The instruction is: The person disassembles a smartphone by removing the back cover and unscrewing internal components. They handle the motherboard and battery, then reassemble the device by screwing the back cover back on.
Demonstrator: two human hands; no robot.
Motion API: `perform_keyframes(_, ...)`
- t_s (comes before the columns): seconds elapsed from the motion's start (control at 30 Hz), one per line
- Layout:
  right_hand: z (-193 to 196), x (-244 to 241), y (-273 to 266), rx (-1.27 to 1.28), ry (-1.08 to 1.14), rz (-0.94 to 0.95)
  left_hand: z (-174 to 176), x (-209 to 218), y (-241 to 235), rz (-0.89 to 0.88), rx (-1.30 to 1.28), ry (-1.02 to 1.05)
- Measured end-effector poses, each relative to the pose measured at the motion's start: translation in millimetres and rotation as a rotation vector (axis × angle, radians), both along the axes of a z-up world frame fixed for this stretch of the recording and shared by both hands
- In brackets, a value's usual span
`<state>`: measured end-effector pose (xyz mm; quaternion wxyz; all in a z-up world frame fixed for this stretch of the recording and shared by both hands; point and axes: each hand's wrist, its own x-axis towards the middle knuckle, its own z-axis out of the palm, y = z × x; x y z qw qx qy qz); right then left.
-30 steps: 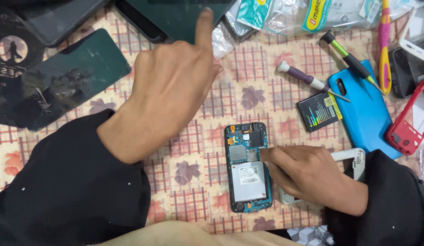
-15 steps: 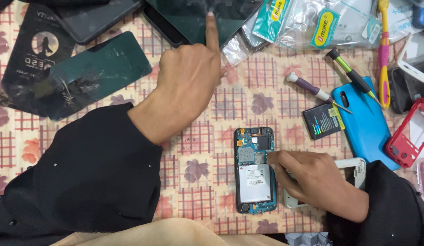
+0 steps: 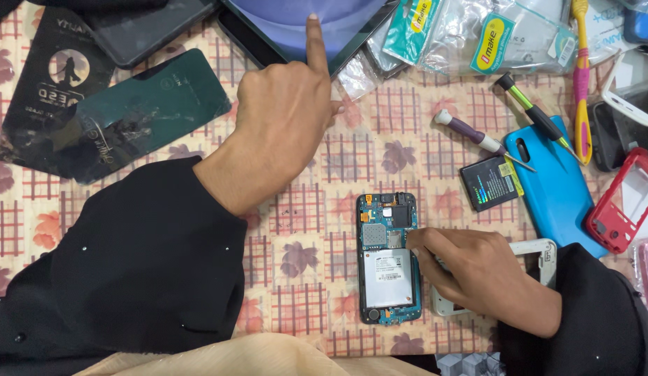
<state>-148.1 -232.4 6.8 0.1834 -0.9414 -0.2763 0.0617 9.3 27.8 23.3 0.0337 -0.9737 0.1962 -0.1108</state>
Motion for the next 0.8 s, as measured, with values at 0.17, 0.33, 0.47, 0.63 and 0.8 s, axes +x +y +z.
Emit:
perform_keyframes(0.17,2,-1,1,0.023,-0.02,0.013,3,-2,-2,-0.02,0.01,0.017)
perform_keyframes(0.33,0,-1,0,-0.011,0.019,-0.009,1,3,2,-0.023,-0.017,-0.005)
perform_keyframes(0.47,-1,-2,-1,0.025,0.002,-0.001,-2,6,3,-0.017,0.004,-0.003)
perform_keyframes(0.63,1,-1,1,-0.011,0.019,-0.015,5,6,2,-0.025,-0.012,0.021)
perform_keyframes(0.8,1,-1,0,0.016,0.036,-0.019,18,-3,-1,-0.114,-0.13,-0.119)
